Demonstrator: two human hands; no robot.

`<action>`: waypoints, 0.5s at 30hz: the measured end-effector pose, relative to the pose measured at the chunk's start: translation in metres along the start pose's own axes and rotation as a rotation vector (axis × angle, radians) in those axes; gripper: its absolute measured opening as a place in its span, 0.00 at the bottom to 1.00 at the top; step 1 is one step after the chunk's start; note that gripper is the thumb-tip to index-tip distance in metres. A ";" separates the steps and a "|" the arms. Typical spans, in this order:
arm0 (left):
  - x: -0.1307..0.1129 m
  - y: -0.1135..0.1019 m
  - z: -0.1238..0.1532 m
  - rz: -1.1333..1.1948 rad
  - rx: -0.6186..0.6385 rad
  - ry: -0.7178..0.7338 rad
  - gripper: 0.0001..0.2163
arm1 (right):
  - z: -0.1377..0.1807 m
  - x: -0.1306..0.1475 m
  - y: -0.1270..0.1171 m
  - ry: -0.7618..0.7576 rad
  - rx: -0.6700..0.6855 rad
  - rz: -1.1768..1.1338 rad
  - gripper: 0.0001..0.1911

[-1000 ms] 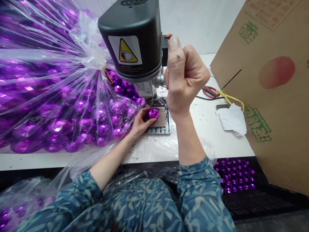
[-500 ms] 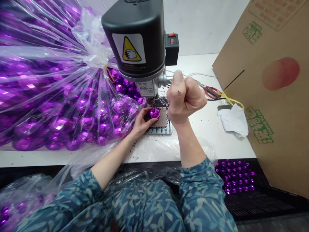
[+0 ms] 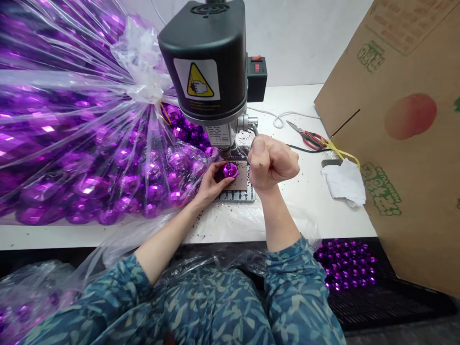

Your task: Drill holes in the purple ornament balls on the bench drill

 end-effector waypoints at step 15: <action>-0.005 0.000 0.004 -0.048 -0.066 -0.001 0.26 | -0.033 0.005 0.025 0.127 0.020 0.069 0.30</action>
Point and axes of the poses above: each hand's wrist, its own z-axis away from the middle knuckle, its own y-axis out of the palm, x = y × z, the point moved 6 cm from there along -z, towards the middle knuckle, and after that the axes turned 3 degrees about -z, right-handed, at the moved point
